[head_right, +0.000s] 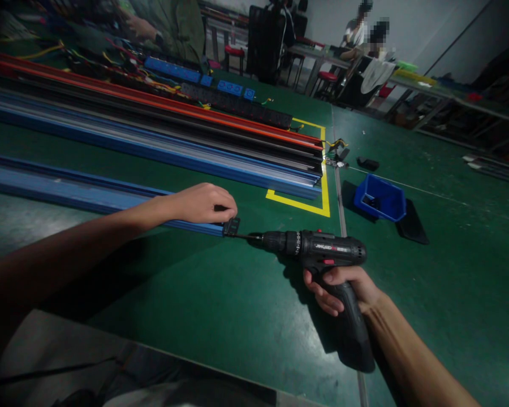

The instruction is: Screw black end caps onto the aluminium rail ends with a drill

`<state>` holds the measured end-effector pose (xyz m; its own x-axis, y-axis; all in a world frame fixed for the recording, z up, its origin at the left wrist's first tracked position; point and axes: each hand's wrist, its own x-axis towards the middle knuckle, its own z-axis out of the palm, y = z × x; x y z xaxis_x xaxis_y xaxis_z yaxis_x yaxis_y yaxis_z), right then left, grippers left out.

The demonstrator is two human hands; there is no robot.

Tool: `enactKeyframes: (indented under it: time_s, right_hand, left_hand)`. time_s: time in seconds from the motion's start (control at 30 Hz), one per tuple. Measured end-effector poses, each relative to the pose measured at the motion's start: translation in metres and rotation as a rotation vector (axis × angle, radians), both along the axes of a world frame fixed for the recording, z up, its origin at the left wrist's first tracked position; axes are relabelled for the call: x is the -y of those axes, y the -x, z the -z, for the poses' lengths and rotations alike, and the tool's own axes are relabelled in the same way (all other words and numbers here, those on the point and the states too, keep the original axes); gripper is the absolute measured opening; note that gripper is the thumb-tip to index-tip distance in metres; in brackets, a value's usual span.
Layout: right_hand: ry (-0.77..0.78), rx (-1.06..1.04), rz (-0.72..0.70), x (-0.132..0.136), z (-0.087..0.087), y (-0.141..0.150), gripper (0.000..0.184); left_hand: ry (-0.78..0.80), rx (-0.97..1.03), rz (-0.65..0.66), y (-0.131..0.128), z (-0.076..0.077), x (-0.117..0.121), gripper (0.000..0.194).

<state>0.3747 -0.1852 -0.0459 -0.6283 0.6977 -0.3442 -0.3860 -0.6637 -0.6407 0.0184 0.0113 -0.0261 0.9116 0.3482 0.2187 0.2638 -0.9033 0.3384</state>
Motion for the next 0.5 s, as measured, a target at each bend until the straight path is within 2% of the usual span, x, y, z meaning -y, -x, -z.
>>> enactKeyframes:
  time_s: [0.5]
  right_hand:
    - [0.033,-0.016,0.006,0.0000,-0.0009,-0.0003,0.030]
  left_hand:
    - [0.007,0.012,-0.001,0.0001,0.0008,-0.0005,0.024]
